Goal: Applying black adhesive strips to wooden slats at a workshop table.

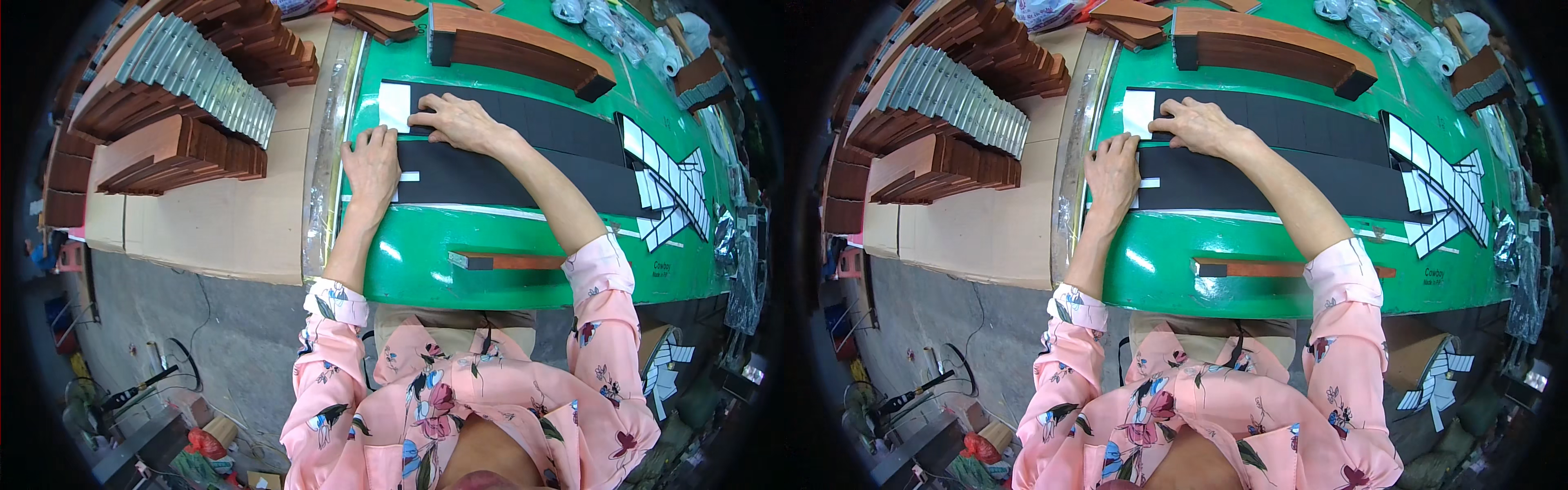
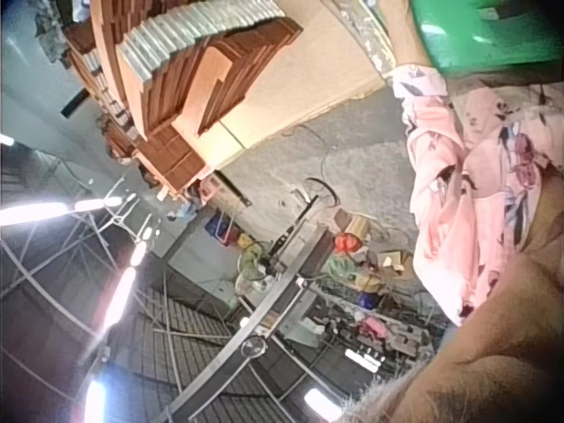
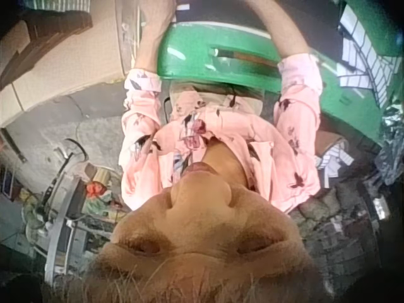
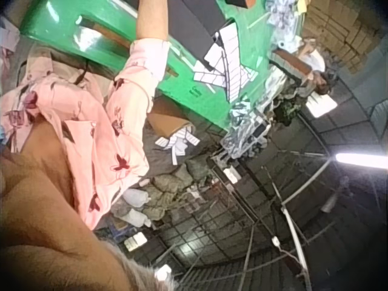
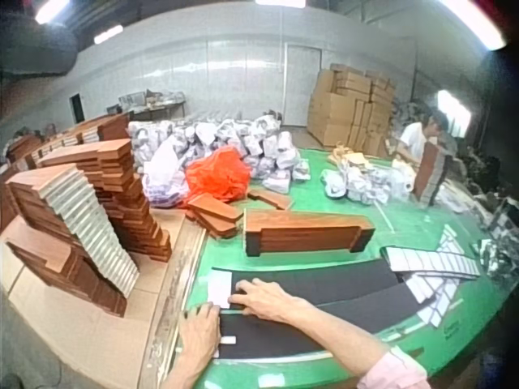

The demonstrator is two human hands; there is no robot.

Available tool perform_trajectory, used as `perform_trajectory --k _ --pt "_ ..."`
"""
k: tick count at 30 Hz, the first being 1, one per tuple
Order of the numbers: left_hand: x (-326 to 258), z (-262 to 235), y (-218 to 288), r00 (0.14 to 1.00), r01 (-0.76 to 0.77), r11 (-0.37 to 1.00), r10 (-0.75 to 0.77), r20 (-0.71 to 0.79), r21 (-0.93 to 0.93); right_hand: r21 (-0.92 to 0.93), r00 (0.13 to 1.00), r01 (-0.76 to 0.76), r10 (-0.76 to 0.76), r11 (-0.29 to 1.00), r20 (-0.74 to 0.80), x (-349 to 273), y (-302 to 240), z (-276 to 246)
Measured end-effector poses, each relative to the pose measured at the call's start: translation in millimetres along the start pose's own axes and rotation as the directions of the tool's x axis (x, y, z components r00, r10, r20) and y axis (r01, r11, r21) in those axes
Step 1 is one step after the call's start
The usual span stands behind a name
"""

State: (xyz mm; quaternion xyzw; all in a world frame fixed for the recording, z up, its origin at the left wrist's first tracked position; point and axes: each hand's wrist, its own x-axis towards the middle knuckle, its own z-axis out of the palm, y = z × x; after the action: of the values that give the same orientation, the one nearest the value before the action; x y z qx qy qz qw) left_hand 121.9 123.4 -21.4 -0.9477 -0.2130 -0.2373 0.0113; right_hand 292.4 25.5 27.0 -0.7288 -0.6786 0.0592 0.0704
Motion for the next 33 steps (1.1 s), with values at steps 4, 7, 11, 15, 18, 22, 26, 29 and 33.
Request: perform_trajectory --k 4,7,11,15,18,22,26,29,33 --pt "-1 0 0 1.000 -0.006 1.000 0.006 0.007 -0.001 0.039 0.999 -0.043 0.043 0.998 0.010 -3 3 4" --pt "-1 2 1 1.000 -0.007 1.000 0.007 -0.002 -0.007 0.086 0.977 -0.163 0.173 0.983 -0.124 5 -7 9" --pt "0 3 2 1.000 -0.010 1.000 0.010 -0.013 -0.015 -0.088 0.958 -0.210 0.187 0.974 -0.219 16 -15 13" --pt "-1 2 0 1.000 -0.006 1.000 0.006 -0.003 -0.029 -0.053 0.967 -0.220 0.211 0.974 -0.140 21 -10 9" --pt "0 0 0 1.000 -0.009 1.000 0.009 0.009 -0.020 -0.045 0.970 -0.226 0.221 0.973 -0.106 25 -15 6" --pt "0 1 0 1.000 -0.006 0.999 0.007 0.012 -0.036 -0.103 0.959 -0.275 0.265 0.956 -0.105 34 -22 10" --pt "0 2 -1 1.000 -0.007 0.999 0.006 -0.004 -0.050 0.097 0.938 -0.345 0.346 0.934 0.006 31 -7 -7" --pt "0 2 1 0.999 -0.020 0.998 0.018 -0.035 -0.063 0.517 0.824 -0.545 0.536 0.660 0.184 12 14 -22" --pt "-1 0 -2 0.999 -0.027 0.996 0.024 -0.036 -0.090 0.917 0.705 -0.384 0.676 0.109 0.215 -28 15 -46"
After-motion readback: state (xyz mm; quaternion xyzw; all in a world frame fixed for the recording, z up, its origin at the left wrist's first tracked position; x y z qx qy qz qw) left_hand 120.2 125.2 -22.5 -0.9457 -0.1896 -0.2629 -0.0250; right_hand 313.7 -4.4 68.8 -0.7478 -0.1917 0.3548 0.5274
